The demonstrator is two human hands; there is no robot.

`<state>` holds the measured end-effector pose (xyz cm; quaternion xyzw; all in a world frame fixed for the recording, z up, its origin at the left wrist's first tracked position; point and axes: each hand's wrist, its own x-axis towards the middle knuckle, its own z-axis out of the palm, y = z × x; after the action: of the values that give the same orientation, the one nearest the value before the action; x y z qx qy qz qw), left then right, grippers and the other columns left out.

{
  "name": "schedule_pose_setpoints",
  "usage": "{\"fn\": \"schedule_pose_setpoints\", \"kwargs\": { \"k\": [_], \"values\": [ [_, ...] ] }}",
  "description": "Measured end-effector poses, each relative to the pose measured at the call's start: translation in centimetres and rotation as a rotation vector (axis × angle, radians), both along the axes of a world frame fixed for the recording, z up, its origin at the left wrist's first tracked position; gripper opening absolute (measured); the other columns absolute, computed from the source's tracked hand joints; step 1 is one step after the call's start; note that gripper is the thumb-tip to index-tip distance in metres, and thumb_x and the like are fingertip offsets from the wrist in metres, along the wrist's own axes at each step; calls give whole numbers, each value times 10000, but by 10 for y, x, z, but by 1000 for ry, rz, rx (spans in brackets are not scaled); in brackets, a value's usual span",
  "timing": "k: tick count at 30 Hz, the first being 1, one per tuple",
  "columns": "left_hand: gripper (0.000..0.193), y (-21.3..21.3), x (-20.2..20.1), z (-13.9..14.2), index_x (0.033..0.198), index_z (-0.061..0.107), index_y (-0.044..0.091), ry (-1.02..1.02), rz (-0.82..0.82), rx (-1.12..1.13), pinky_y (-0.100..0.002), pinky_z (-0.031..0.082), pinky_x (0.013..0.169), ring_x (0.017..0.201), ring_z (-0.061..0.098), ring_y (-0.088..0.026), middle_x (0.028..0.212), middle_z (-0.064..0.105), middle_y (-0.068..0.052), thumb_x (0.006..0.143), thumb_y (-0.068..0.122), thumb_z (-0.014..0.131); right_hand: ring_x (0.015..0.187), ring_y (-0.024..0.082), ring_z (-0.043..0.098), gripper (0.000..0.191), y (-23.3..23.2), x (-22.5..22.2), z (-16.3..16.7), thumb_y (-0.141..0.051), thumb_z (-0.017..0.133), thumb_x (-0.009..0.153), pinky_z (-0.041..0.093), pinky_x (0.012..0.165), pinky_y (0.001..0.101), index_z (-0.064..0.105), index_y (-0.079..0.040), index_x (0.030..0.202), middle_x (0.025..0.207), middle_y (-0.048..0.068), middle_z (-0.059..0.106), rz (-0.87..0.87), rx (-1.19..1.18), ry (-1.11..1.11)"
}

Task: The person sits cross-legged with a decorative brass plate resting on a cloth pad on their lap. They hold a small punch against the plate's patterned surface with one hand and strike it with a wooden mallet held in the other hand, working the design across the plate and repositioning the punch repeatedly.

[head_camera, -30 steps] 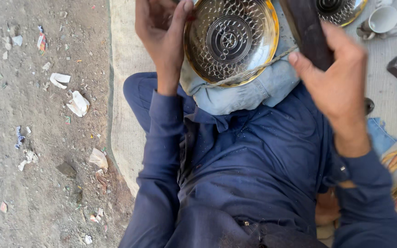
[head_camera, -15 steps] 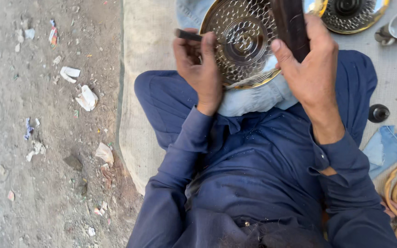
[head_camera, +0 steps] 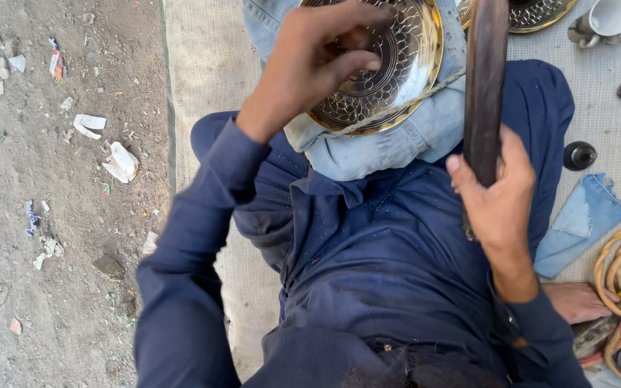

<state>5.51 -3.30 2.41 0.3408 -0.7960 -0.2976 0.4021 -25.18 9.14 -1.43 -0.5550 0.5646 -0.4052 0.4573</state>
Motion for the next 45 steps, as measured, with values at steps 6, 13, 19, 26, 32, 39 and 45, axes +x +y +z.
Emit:
{"fn": "schedule_pose_setpoints", "kwargs": {
  "k": [6, 13, 19, 26, 32, 39, 45],
  "values": [
    [435, -33, -24, 17, 1329, 650, 64, -321, -318, -53, -379, 565, 749, 889, 739, -231, 950, 733, -92, 925, 43, 809, 786, 91, 620, 682, 46, 6, -14, 1, 730, 953, 552, 643, 256, 390, 11, 1544, 956, 43, 605, -89, 94, -58],
    [449, -40, -38, 25, 1304, 682, 81, -473, -430, -204, -447, 538, 821, 986, 724, -329, 1057, 765, -115, 876, 84, 817, 920, 133, 614, 823, 70, 16, -16, 47, 773, 974, 538, 859, 286, 292, 16, 1641, 1062, 87, 607, -151, -136, 152],
    [471, -36, -40, 26, 1276, 729, 87, -463, -436, -226, -430, 549, 814, 962, 735, -316, 1051, 771, -125, 817, 84, 833, 988, 189, 668, 832, 70, 14, -21, 26, 824, 932, 550, 914, 324, 317, 35, 1593, 1189, 166, 655, -128, -162, 320],
    [449, -34, -44, 24, 1240, 746, 72, -474, -433, -278, -423, 549, 813, 944, 731, -320, 1031, 774, -126, 803, 90, 845, 1071, 287, 684, 869, 66, 19, -17, 39, 866, 810, 550, 882, 371, 364, 45, 1520, 1240, 256, 653, -37, -318, 540],
    [417, -31, -31, 20, 1274, 698, 30, -391, -326, -232, -426, 547, 856, 986, 731, -332, 1057, 758, -143, 879, 57, 829, 913, 186, 648, 770, 25, 2, 9, 19, 820, 891, 546, 843, 327, 444, 8, 1562, 1057, 147, 670, 48, -103, 325],
    [458, -13, -27, 11, 1326, 658, 62, -279, -31, -117, -397, 574, 769, 866, 750, -298, 946, 736, -147, 900, 64, 825, 811, 191, 660, 665, -38, -5, 40, -70, 760, 939, 550, 753, 302, 472, -27, 1537, 944, 108, 668, -31, -79, 114],
    [458, -1, -22, -1, 1360, 618, 114, -138, 152, -126, -369, 564, 741, 815, 738, -259, 918, 724, -119, 955, 75, 830, 1047, 372, 681, 666, -88, -26, 75, -21, 830, 824, 553, 905, 398, 557, 25, 1429, 1204, 257, 669, 315, -621, 605]
  ]
}}
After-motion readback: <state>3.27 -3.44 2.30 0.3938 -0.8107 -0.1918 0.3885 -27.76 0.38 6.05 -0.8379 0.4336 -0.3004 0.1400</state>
